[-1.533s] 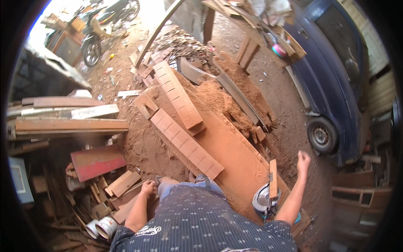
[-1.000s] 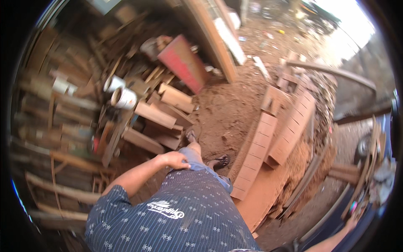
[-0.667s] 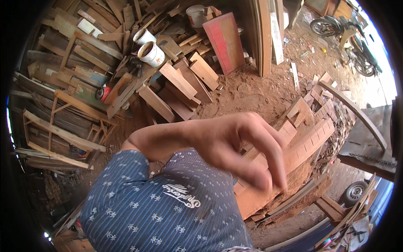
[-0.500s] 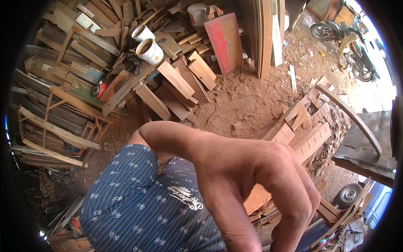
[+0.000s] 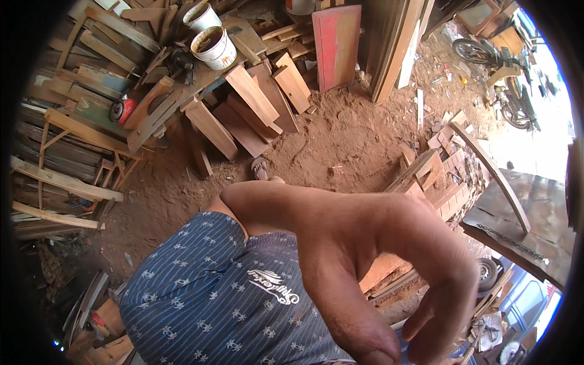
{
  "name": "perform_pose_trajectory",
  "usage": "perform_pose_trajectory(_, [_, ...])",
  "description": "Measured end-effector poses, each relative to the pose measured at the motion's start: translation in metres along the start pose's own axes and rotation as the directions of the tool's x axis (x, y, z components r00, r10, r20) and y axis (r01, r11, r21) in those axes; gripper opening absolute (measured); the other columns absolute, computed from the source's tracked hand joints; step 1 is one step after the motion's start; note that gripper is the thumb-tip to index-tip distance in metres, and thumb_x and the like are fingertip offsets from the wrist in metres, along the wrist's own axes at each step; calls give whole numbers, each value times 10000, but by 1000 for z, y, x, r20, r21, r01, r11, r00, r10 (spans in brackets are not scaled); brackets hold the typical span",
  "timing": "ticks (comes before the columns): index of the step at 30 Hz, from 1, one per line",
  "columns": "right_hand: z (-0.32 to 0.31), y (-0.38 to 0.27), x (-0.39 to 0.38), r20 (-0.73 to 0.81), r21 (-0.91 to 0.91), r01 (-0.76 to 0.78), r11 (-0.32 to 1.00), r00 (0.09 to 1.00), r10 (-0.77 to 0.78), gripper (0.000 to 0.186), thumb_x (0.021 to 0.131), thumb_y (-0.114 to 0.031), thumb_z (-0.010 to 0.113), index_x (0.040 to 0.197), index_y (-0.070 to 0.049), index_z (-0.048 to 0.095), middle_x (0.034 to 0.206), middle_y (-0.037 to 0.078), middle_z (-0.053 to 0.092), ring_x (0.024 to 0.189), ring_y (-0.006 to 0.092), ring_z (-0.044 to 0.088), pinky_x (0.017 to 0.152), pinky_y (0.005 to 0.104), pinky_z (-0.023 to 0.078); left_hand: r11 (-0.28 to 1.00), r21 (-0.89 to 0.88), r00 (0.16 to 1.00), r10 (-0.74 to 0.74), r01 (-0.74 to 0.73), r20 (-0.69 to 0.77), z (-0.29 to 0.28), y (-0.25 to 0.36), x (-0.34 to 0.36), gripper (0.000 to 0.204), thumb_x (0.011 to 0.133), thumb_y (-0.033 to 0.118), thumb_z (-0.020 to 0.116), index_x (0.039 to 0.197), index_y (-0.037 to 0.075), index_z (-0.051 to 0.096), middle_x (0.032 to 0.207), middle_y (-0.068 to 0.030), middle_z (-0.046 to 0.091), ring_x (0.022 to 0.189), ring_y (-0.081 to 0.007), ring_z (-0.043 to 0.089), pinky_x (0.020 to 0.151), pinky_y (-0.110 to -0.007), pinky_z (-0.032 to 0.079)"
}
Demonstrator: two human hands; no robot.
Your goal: The person uses a circular saw to cut a long plank of wood into smaller rectangular pieces. They repeatedly position the wood, make cuts, and stack the resulting pieces on the ground in a cluttered workshop.
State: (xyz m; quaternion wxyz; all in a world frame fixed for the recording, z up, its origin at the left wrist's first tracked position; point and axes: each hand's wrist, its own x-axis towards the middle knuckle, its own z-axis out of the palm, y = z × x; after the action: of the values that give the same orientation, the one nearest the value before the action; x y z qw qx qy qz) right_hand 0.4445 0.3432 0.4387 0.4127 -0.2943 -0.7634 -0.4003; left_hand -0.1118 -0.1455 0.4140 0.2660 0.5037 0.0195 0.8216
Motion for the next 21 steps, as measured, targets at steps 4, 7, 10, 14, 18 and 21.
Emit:
perform_pose_trajectory(4, [-20,-54,11,9,101,-98,990,995,98,344,989,-297,672,1114,13,589,953,183,652,843,393,643,738,464,527,999,40,1000,22,-22,-1,3,44,-6,212,866,220,796,818,37,699,760,-34,675,686,-142,642,616,-274,498])
perform_pose_trajectory(7, [-41,-110,12,19,33,-117,993,993,117,358,987,-294,676,1142,18,594,980,204,662,865,402,651,754,467,532,997,70,999,44,-44,-5,5,75,-10,200,882,212,782,838,36,698,773,-36,676,686,-140,641,603,-271,503])
perform_pose_trajectory(10, [-17,-135,-9,-176,561,11,828,979,107,374,979,-293,685,1167,19,599,1011,214,666,892,403,655,773,471,532,994,82,998,67,-67,-6,1,102,-15,188,897,203,768,858,34,697,786,-39,676,686,-139,641,590,-267,509])
perform_pose_trajectory(14, [-24,-217,-5,58,504,-142,852,990,131,355,973,-273,686,1166,18,621,1057,212,666,943,400,649,820,473,520,984,152,995,100,-95,-21,4,141,-23,173,917,192,750,885,31,696,804,-41,677,686,-137,640,573,-262,516])
perform_pose_trajectory(18, [-29,-297,-10,259,562,-273,781,955,147,338,966,-252,688,1166,17,642,1102,210,667,995,398,644,867,474,509,962,243,991,135,-124,-26,4,182,-23,159,937,181,732,912,29,694,821,-44,677,686,-134,639,556,-257,523])
perform_pose_trajectory(21, [-27,-357,-12,393,623,-362,693,911,123,327,961,-237,689,1166,16,659,1136,208,667,1033,396,639,902,475,500,920,352,981,192,-170,-28,17,213,-25,150,953,173,718,932,27,693,834,-47,678,686,-133,639,543,-253,528])
